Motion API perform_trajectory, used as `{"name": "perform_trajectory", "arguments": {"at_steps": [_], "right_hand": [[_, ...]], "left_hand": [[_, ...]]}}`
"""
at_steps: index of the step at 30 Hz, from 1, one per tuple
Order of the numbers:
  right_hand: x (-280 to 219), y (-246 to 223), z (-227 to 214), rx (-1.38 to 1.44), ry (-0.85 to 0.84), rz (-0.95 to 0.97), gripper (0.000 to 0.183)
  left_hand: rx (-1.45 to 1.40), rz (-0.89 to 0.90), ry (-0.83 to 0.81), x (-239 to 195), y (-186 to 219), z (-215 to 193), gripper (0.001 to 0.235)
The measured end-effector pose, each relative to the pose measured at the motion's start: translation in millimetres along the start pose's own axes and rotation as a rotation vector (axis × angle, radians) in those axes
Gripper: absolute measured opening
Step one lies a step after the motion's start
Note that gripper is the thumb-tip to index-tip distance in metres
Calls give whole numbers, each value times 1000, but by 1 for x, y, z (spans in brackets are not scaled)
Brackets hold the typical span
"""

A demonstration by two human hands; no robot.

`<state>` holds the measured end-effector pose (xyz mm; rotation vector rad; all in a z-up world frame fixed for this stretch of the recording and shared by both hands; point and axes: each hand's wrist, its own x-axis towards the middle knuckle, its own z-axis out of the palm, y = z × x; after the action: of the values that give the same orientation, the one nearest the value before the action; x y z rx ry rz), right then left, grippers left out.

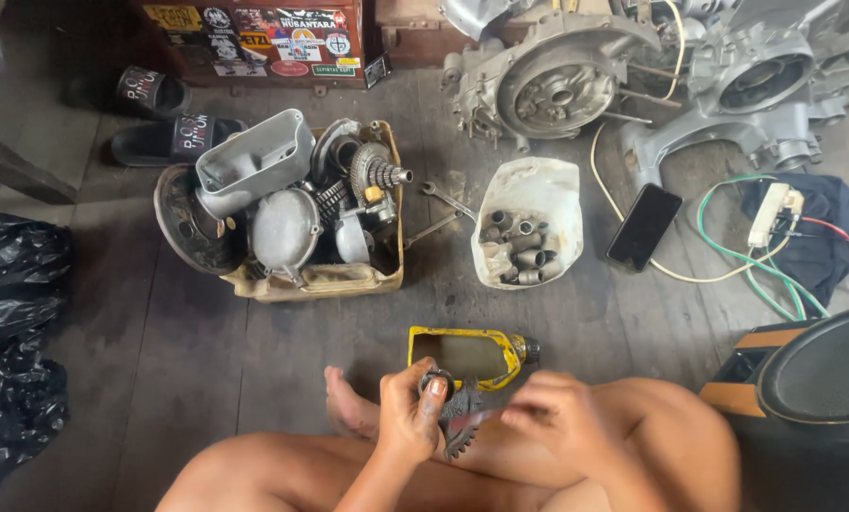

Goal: Cleaning a motorcycle engine component using a brush and cleaning solution

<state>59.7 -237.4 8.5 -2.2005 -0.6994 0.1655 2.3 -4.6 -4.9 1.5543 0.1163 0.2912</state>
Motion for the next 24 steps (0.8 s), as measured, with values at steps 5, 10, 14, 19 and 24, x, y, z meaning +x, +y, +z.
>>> {"name": "perform_trajectory", "arguments": {"at_steps": [5, 10, 14, 19, 24], "right_hand": [[5, -19, -10, -133, 114, 94, 15], [1, -10, -6, -123, 115, 182, 14], [5, -6, 2, -75, 89, -136, 16], [5, -16, -11, -219, 146, 79, 15], [-1, 2, 3, -10, 22, -103, 17]], "left_hand": [[28, -1, 6, -2, -2, -1, 51], [15, -14, 3, -3, -4, 0, 52], [3, 18, -1, -1, -3, 0, 53], [17, 7, 17, -4, -5, 0, 47], [11, 10, 19, -2, -3, 1, 47]]}}
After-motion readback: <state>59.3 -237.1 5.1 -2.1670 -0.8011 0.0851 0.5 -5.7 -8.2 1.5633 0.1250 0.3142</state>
